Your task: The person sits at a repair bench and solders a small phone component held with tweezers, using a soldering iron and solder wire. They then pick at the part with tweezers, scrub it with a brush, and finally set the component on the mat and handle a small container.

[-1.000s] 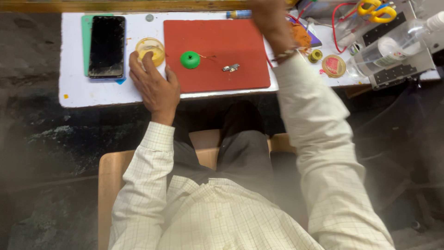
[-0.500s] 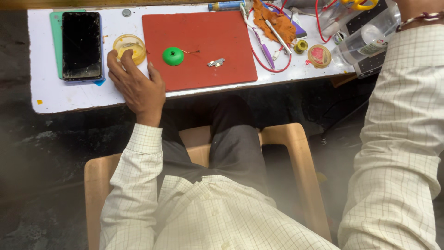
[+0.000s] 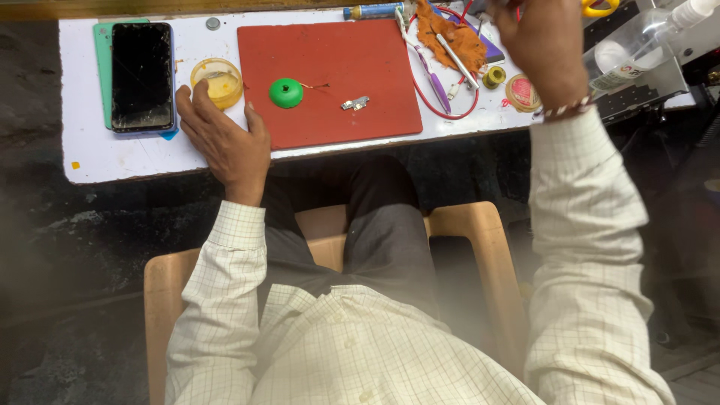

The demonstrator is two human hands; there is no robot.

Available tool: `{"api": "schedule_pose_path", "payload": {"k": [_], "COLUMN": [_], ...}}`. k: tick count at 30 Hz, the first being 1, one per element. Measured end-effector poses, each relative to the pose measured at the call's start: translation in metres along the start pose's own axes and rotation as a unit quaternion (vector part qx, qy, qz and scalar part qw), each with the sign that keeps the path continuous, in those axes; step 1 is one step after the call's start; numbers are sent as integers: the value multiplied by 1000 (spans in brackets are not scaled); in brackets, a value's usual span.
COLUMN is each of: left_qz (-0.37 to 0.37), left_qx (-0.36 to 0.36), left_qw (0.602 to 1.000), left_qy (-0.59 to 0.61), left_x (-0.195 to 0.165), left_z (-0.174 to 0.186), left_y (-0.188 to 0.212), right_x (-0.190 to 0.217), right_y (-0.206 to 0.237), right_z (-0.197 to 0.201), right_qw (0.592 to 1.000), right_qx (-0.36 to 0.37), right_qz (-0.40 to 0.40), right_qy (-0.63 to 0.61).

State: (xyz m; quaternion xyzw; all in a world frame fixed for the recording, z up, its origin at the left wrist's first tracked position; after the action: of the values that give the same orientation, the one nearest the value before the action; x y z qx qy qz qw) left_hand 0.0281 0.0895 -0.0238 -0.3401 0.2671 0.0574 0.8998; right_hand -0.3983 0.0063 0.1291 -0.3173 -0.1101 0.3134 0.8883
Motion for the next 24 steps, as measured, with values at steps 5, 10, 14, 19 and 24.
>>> {"api": "schedule_pose_path", "payload": {"k": [5, 10, 14, 19, 24], "left_qz": [26, 53, 79, 120, 138], "left_qx": [4, 4, 20, 50, 44], "left_qw": [999, 997, 994, 990, 989], "left_qy": [24, 53, 71, 58, 37], "left_x": [10, 15, 18, 24, 31], "left_z": [-7, -12, -9, -3, -13], "left_y": [-2, -5, -13, -22, -32], "right_x": [-2, -29, -47, -57, -57], "right_y": [61, 111, 131, 134, 120], "right_z": [-5, -23, -41, -38, -23], "right_qw": [976, 946, 940, 947, 924], "right_qx": [98, 204, 234, 212, 260], "right_qz": [-166, -228, -245, -243, -280], "right_qy": [100, 106, 41, 16, -23]}}
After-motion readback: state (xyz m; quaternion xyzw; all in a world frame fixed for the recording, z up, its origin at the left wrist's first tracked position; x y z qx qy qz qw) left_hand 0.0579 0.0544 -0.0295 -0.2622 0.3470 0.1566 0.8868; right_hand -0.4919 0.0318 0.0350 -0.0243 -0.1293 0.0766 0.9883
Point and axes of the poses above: each hand's wrist, its own y-axis away from the middle knuckle, its own z-axis out of the back of the hand, x = y × z, the point moved 2 cm from there along -y, towards the middle knuckle, and after that the axes turned 5 degrees about x, right-handed, at the moved point
